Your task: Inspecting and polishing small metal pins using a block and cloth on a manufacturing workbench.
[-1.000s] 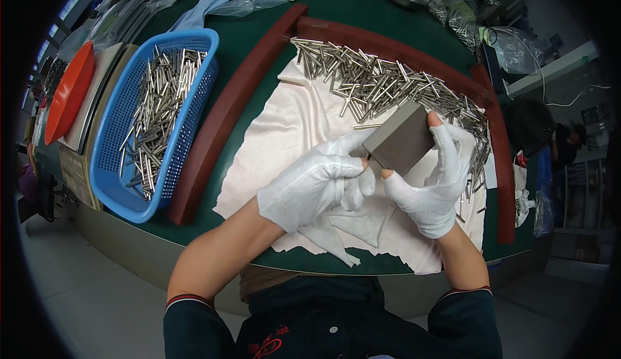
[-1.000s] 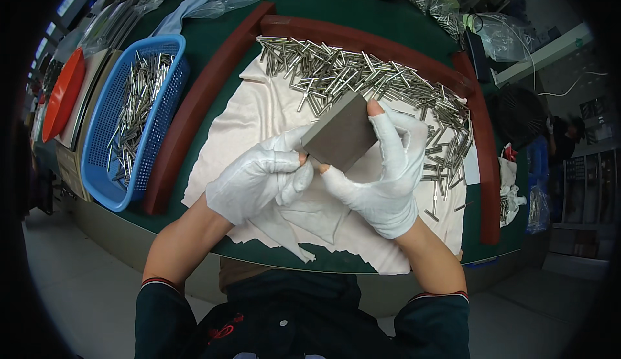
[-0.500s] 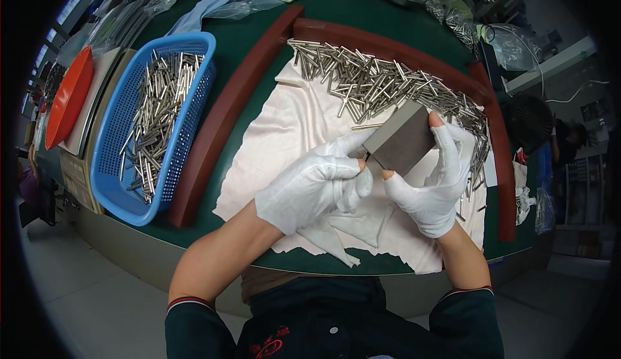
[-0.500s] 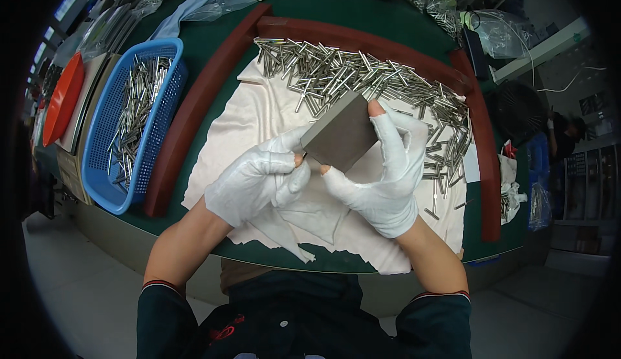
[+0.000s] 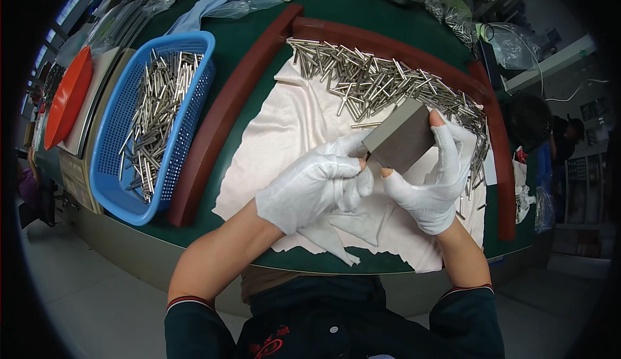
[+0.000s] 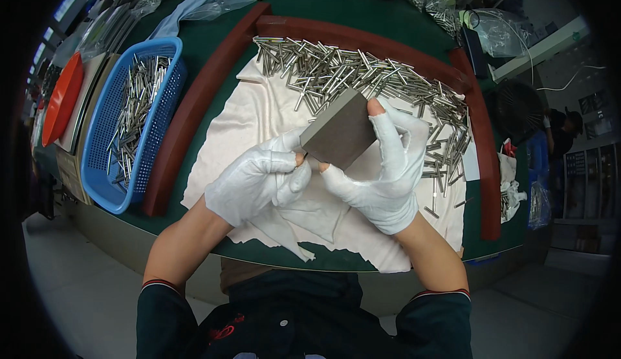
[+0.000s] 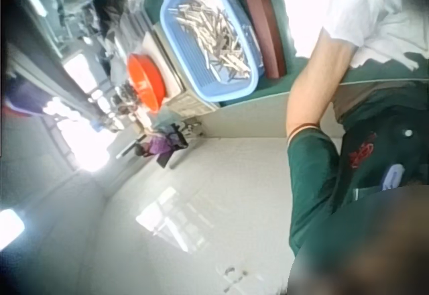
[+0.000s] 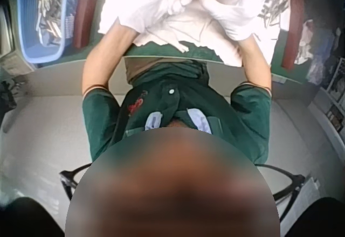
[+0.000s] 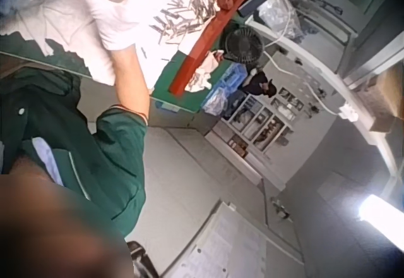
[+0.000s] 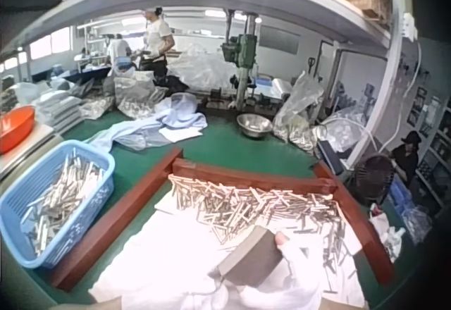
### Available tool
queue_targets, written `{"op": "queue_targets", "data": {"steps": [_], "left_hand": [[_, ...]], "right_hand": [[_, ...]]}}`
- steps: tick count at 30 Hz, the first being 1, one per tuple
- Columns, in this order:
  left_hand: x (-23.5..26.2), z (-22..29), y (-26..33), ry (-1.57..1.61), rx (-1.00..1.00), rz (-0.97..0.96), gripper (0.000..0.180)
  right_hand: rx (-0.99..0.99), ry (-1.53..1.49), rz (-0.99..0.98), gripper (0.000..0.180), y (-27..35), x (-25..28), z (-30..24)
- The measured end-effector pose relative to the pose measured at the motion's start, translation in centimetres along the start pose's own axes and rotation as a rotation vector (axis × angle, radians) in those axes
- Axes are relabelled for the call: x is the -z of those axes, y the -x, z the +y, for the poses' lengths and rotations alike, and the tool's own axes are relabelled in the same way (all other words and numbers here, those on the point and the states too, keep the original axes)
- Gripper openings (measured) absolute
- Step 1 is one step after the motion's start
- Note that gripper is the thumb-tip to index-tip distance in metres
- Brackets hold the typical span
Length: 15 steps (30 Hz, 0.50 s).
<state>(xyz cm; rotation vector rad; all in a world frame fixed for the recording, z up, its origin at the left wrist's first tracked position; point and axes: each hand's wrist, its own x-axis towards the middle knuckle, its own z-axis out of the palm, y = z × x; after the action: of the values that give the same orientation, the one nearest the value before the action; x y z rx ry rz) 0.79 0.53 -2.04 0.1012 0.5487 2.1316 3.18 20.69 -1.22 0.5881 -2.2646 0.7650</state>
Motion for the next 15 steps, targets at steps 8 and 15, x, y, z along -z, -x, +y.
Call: {"op": "queue_targets", "data": {"steps": [8, 15], "left_hand": [[0.0, -0.2, -0.3, 0.082, 0.017, 0.031, 0.042], [0.5, -0.1, -0.1, 0.095, -0.049, -0.078, 0.059]], "right_hand": [[0.031, 0.033, 0.009, 0.088, -0.4, 0.2, -0.4], [0.028, 0.01, 0.005, 0.088, -0.2, 0.1, -0.1]]}}
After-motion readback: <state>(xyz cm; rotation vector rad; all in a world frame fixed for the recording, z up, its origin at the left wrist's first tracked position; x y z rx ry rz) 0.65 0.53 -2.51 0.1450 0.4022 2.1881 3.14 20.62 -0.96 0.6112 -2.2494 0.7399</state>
